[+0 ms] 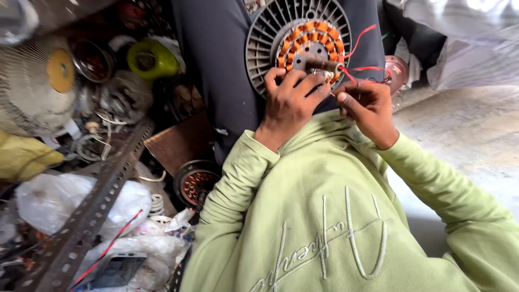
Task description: Repairing or rewiring an electrical fan motor stator by connecting and trimming wires.
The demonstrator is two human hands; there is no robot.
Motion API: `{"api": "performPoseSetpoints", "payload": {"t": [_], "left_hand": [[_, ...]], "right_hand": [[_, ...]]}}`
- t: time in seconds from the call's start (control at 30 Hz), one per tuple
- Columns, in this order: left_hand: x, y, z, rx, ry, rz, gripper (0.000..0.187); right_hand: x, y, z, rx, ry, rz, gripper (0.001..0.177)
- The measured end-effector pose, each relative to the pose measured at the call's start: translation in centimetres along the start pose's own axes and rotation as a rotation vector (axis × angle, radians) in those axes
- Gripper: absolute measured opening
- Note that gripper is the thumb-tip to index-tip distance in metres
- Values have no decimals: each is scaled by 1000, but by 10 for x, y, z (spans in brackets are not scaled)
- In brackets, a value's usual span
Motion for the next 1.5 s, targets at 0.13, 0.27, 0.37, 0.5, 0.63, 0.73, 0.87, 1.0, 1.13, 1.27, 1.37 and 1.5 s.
{"api": "performPoseSetpoints", "payload": {"t": [0.13,0.27,0.37,0.5,0.63,0.73,0.87,1.0,1.13,1.27,1.37,1.5], "left_hand": [[-1,-2,-2,2,1,-41,14],[-3,-3,-4,12,-3,-48,18],[-2,-2,-2,17,-11,-48,19],[-3,-4,-3,15,-19,-42,22],[-4,-4,-4,25,-12,-56,20],[-5,-6,-5,49,-12,-71,22],[-6,-6,-6,39,-21,-72,19],[-6,-7,-7,29,-24,-51,16],[-8,-10,-11,24,-19,-51,17],[-10,-16,-16,12,-15,-37,25],[-10,-20,-18,22,7,-20,23],[-4,-25,-18,90,92,-8,16]], "right_hand": [[-8,1,-5,56,-67,39,8],[-14,2,-8,43,-15,-57,7],[-12,6,-11,53,-50,-66,6],[-10,4,-16,1,-165,11,7],[-8,4,-20,-12,-239,-158,11],[-5,8,-22,49,-218,-142,10],[-6,10,-24,99,-216,-182,14],[-9,11,-25,106,-153,-229,13],[1,15,-21,110,-226,-202,15],[-1,15,-21,114,-188,-211,14],[-4,14,-23,136,-219,-200,11],[-3,15,-22,144,-333,-153,11]]}}
Point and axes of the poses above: each hand's wrist, its own z-axis away from the middle knuckle, its own y-axis out of the palm, x = y × z, the point moved 5 cm from there along -z, towards the middle knuckle, and after that the axes turned 4 degrees about -z, right-handed, at the moved point
